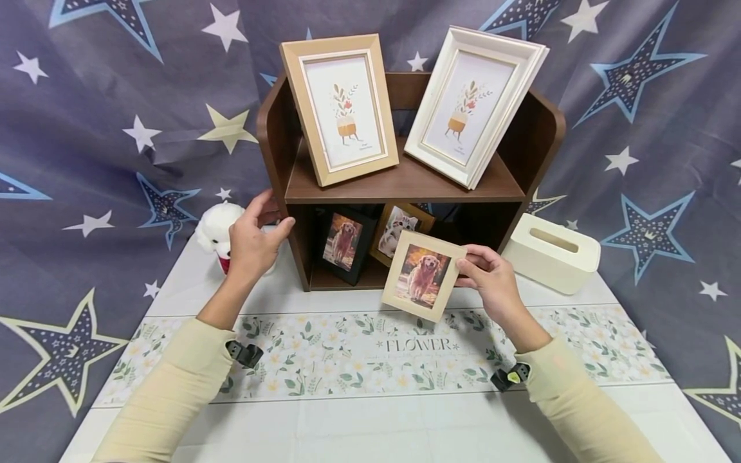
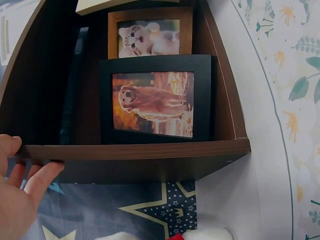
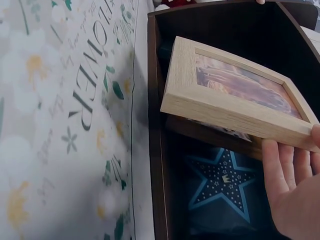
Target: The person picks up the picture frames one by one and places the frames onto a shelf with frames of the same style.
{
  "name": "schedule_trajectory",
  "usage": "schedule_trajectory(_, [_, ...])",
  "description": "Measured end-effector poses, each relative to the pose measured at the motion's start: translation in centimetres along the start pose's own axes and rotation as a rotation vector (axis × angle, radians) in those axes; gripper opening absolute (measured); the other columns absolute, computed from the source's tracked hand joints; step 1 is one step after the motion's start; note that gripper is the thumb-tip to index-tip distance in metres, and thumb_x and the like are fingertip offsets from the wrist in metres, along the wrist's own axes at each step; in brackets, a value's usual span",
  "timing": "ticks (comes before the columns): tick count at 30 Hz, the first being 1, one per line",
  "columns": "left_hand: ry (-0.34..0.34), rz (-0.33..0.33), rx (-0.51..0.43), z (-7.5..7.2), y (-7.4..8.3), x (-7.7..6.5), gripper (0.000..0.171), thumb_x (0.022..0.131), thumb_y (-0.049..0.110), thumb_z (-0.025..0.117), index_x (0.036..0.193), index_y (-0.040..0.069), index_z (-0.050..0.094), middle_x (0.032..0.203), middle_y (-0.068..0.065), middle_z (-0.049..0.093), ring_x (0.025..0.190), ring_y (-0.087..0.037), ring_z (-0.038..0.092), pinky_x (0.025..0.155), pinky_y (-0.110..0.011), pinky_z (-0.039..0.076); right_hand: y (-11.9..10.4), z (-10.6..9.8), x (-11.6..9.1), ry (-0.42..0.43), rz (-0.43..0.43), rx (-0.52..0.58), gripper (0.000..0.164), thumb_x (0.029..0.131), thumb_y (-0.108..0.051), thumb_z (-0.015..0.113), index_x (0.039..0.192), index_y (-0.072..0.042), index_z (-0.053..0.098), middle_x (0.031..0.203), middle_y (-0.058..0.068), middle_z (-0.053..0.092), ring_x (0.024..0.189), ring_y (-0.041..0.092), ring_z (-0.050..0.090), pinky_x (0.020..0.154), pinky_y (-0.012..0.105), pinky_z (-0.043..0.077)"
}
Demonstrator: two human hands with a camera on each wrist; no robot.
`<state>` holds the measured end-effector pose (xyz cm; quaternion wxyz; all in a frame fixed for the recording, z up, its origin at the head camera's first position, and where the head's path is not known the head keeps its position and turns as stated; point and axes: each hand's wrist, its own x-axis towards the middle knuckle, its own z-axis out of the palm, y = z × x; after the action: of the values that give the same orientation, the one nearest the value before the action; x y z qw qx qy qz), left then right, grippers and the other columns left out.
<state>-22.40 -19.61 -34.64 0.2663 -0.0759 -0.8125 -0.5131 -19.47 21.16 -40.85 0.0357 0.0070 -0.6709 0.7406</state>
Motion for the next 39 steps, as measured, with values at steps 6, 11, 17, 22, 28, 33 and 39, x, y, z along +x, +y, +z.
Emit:
schedule_trajectory(6, [0.004,0.005,-0.010,0.0,-0.1,0.0,0.054,0.089,0.003,0.075,0.141,0.005,0.059,0.124,-0.019,0.070,0.110,-0.030,0.070,0.099,-0.046,0.054,-0.1,-0.9,-0.1,0.035,-0.009,-0.028,0.020,0.097,-0.005,0.068,0.113,-0.015,0.065,0.094,-0.010,0.070,0.083,0.006,0.072,0.072,0.027,0.064])
schedule_trajectory(11, [0.005,0.006,-0.006,0.0,-0.1,0.0,0.054,0.090,0.003,0.075,0.141,0.006,0.059,0.124,-0.018,0.070,0.110,-0.030,0.070,0.098,-0.037,0.056,0.0,-1.7,-0.2,0.058,-0.034,-0.002,0.018,0.096,-0.004,0.068,0.110,-0.015,0.067,0.092,-0.007,0.071,0.081,0.007,0.072,0.070,0.028,0.064])
schedule_trajectory(17, [-0.001,0.002,0.001,0.0,0.0,0.0,0.054,0.090,0.004,0.074,0.141,0.006,0.059,0.124,-0.018,0.070,0.110,-0.030,0.070,0.092,-0.015,0.053,-0.2,-2.1,-0.2,0.096,-0.056,0.041,0.016,0.095,-0.003,0.069,0.107,-0.014,0.068,0.089,-0.006,0.072,0.078,0.008,0.072,0.068,0.028,0.064])
schedule_trajectory(22, [0.000,0.006,-0.001,-0.1,0.0,0.0,0.054,0.090,0.002,0.074,0.141,0.004,0.058,0.124,-0.020,0.070,0.110,-0.032,0.069,0.099,-0.039,0.055,-0.3,-2.4,-0.3,0.131,-0.044,0.059,0.017,0.094,0.000,0.069,0.104,-0.014,0.069,0.087,-0.005,0.071,0.076,0.008,0.072,0.066,0.028,0.063])
schedule_trajectory(28, [0.000,0.007,0.000,0.0,0.1,0.0,0.054,0.090,0.002,0.074,0.142,0.004,0.058,0.124,-0.020,0.070,0.110,-0.032,0.069,0.099,-0.049,0.054,-0.5,-2.7,-0.3,0.218,-0.022,0.027,0.017,0.093,-0.001,0.071,0.105,-0.014,0.068,0.086,-0.005,0.069,0.077,0.007,0.070,0.066,0.028,0.063])
schedule_trajectory(33, [0.005,-0.001,-0.001,0.1,0.1,0.0,0.054,0.090,0.001,0.074,0.141,0.004,0.058,0.124,-0.020,0.070,0.110,-0.033,0.069,0.100,-0.048,0.054,-0.4,-3.0,-0.2,0.267,0.001,0.007,0.019,0.092,-0.004,0.073,0.109,-0.011,0.068,0.088,-0.003,0.070,0.077,0.008,0.070,0.066,0.028,0.063])
schedule_trajectory(39, [0.001,0.003,-0.003,0.0,0.2,0.0,0.054,0.090,0.002,0.074,0.142,0.005,0.058,0.125,-0.020,0.070,0.110,-0.031,0.069,0.100,-0.044,0.054,-0.4,-3.1,-0.1,0.317,-0.001,0.004,0.021,0.093,0.000,0.070,0.112,-0.009,0.067,0.087,-0.005,0.067,0.077,0.007,0.070,0.066,0.027,0.063])
